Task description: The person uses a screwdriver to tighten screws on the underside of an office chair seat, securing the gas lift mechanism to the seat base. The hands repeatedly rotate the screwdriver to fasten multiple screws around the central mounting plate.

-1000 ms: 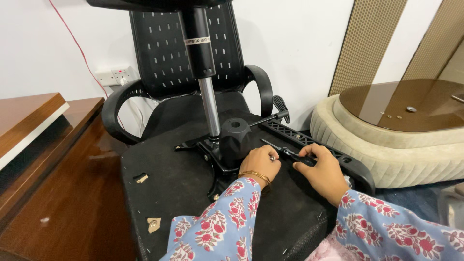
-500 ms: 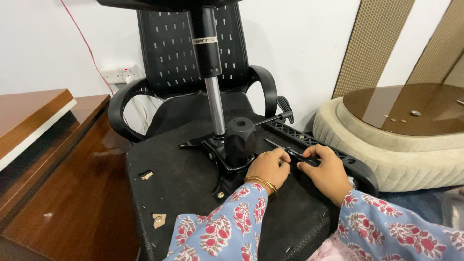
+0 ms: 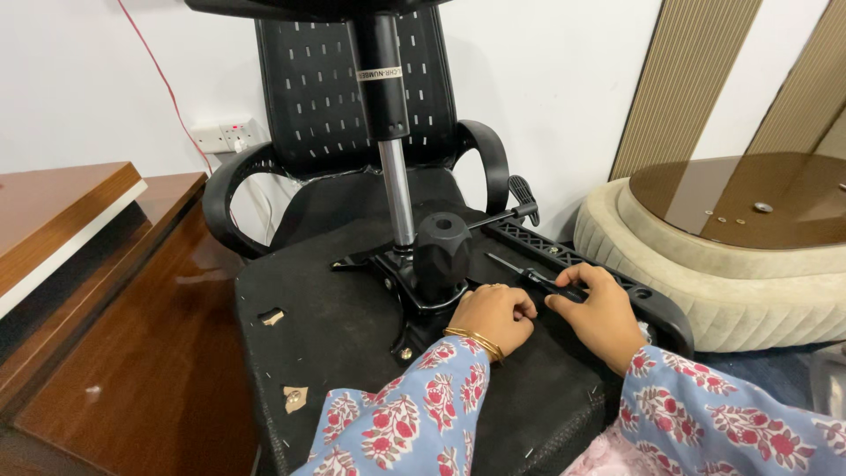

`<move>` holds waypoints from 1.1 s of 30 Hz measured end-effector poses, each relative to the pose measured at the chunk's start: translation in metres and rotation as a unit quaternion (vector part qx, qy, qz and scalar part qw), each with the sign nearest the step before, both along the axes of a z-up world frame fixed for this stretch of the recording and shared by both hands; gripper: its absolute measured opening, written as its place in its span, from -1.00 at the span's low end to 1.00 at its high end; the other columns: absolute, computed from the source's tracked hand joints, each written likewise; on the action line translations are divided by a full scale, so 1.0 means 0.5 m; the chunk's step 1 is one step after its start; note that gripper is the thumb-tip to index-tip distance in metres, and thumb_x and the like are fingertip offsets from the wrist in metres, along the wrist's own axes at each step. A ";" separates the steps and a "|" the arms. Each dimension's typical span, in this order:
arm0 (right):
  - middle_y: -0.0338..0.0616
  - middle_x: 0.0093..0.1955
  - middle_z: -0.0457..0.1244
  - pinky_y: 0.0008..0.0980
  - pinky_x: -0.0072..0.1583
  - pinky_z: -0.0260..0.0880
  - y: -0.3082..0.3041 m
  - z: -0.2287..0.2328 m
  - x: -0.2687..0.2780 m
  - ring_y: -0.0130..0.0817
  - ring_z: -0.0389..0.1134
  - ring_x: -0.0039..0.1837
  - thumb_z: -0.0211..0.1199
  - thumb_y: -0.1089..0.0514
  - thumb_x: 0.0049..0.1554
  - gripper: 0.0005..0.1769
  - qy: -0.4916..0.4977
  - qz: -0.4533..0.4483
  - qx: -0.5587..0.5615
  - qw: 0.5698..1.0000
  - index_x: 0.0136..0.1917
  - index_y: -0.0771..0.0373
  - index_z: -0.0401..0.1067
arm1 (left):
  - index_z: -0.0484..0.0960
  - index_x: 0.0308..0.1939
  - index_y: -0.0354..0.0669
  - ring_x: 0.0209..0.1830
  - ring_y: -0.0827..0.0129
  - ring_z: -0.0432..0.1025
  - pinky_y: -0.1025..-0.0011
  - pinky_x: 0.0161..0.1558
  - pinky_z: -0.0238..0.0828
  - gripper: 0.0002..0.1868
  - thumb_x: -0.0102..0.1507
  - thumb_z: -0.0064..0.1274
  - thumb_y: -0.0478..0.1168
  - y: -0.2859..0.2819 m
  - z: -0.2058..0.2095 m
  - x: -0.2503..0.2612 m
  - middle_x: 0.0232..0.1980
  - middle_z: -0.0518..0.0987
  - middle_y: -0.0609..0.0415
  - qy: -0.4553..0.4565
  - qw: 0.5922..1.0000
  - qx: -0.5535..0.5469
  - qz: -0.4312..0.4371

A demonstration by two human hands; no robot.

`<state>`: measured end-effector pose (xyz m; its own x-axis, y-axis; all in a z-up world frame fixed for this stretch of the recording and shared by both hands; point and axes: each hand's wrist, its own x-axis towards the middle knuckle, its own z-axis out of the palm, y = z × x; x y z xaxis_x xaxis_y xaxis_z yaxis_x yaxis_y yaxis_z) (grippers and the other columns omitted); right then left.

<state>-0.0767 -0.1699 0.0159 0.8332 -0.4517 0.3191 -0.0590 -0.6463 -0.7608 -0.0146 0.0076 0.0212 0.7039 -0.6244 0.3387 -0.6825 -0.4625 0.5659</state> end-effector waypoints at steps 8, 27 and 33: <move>0.00 0.07 0.33 -0.23 0.21 0.32 -0.008 -0.008 0.003 -0.11 0.37 0.15 0.48 0.13 -0.10 -0.63 -0.030 0.008 -0.034 0.999 -0.04 0.26 0.47 | 0.68 -0.32 -0.03 -0.14 0.16 0.55 0.17 0.01 0.38 -0.84 0.05 0.15 -0.14 0.004 -0.007 0.015 -0.28 0.66 0.07 -0.040 0.998 0.041 0.030; 0.01 -0.01 0.38 -0.21 0.14 0.38 0.000 0.004 0.010 -0.08 0.41 0.06 0.45 0.18 -0.10 -0.64 -0.024 -0.005 -0.007 1.000 -0.01 0.24 0.48 | 0.75 -0.35 -0.03 -0.04 0.14 0.50 0.23 0.04 0.44 -0.87 0.08 0.12 -0.21 0.093 0.001 -0.005 -0.23 0.66 0.07 -0.026 0.995 0.043 0.091; -0.02 0.00 0.33 -0.25 0.15 0.36 0.054 0.057 0.013 -0.18 0.38 0.07 0.47 0.24 -0.08 -0.56 -0.184 0.005 -0.070 0.981 0.06 0.29 0.42 | 0.76 -0.29 -0.01 0.00 0.15 0.50 0.20 0.06 0.42 -0.86 0.09 0.17 -0.17 0.103 0.000 -0.003 -0.18 0.66 0.07 -0.048 0.994 0.044 0.091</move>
